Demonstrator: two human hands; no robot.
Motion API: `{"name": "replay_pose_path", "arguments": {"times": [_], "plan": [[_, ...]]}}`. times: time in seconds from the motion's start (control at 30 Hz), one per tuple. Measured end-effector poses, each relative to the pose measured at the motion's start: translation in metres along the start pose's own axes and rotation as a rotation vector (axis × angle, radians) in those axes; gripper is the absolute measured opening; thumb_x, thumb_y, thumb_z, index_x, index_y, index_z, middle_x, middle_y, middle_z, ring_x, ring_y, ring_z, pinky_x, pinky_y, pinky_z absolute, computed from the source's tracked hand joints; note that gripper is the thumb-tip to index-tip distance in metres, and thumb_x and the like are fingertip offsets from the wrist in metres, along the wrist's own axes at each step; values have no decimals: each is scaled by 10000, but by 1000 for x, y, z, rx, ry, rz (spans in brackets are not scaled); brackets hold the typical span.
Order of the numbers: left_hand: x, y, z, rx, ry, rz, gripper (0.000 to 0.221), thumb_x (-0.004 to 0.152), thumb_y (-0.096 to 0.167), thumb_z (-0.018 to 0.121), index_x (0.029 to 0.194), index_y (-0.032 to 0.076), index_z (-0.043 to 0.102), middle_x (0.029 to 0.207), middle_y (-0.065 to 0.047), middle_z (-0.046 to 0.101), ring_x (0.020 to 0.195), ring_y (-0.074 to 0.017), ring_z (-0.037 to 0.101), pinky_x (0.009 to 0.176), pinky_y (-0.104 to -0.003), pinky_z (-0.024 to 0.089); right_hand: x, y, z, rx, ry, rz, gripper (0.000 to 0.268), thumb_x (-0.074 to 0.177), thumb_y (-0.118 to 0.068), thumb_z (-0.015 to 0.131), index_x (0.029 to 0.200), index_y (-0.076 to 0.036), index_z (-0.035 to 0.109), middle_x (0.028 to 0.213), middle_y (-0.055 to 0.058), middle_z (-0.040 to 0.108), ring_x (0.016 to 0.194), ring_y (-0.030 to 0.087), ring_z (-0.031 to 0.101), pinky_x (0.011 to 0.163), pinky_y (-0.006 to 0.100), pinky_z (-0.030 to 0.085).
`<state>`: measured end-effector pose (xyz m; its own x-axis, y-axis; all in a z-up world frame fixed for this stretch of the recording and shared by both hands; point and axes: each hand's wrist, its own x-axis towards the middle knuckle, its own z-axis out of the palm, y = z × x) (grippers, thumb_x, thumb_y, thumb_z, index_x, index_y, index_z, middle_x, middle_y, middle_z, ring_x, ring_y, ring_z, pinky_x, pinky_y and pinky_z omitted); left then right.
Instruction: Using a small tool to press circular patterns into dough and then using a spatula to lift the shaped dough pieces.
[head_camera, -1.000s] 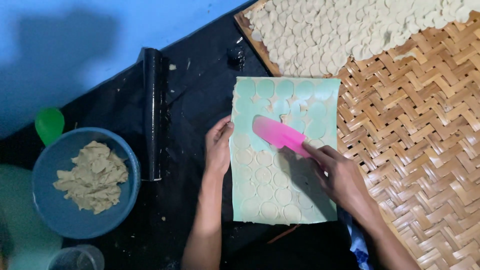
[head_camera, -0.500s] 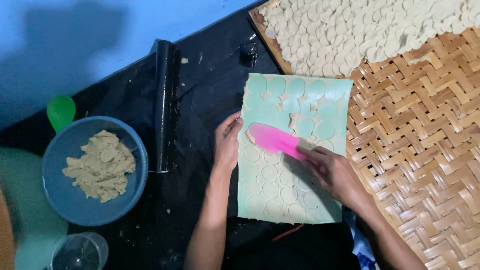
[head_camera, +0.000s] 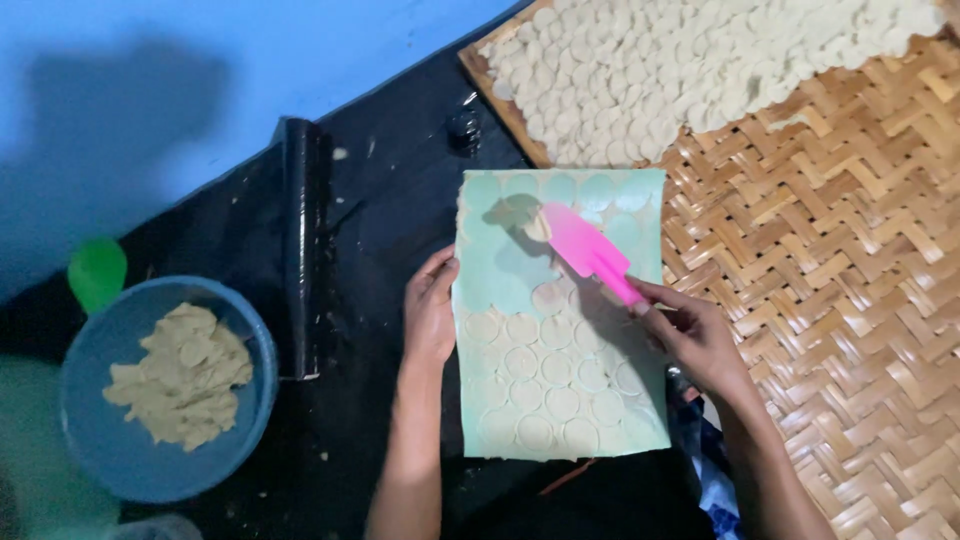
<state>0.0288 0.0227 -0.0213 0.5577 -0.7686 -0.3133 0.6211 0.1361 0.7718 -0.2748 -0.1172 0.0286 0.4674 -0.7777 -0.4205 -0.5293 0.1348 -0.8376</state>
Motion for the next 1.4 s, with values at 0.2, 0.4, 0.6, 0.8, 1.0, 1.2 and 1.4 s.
{"name": "replay_pose_path", "arguments": {"times": [0.2,0.4,0.6,0.8,1.0,1.2,1.4], "plan": [[0,1,1,-30,39,-52,319,1011,91,575,1281,-70,624,1162,-136,705,1015,-183,684,883,-307,537,10,-9,-39,-155,416,-211,364,1018,-184,647,1370,-93,669,1053,116,765,820,85,698,693,252,555],[-5,12,13,16,82,-92,323,1007,110,564,1277,-57,622,1160,-139,710,1020,-196,693,881,-321,552,50,-12,-68,-349,592,-32,343,1038,-216,647,1368,-133,698,1128,145,773,651,326,624,565,479,504],[-4,10,10,4,83,-90,311,1012,95,565,1279,-54,623,1183,-143,696,1041,-198,686,880,-318,546,71,0,-74,-474,606,-258,315,1037,-191,677,1336,-95,701,1085,206,739,725,259,696,645,438,582],[-3,12,13,20,101,-116,325,1001,106,557,1292,-30,604,1197,-137,695,1065,-201,684,893,-323,542,56,-12,-65,-806,737,-346,413,937,-95,689,1348,-88,726,1048,200,702,725,316,677,624,475,558],[-6,15,12,-14,31,-109,321,1031,168,558,1274,-34,617,1176,-136,690,1042,-190,678,896,-313,528,31,-27,-60,-724,702,-348,452,1047,-112,611,1491,-28,620,1036,211,685,721,297,660,617,459,552],[-2,14,8,87,-89,-155,341,965,142,673,1262,-22,640,1150,-99,717,1004,-153,677,895,-303,528,12,-44,-51,-464,573,-12,489,999,-231,701,1442,-58,590,889,186,717,643,230,645,551,424,528],[0,14,-4,113,-71,-103,324,974,143,680,1239,-42,690,1131,-90,736,984,-142,680,882,-300,528,-10,-20,-48,-485,492,-181,383,998,-216,706,1361,-95,711,856,144,743,640,202,617,593,367,508]]}}
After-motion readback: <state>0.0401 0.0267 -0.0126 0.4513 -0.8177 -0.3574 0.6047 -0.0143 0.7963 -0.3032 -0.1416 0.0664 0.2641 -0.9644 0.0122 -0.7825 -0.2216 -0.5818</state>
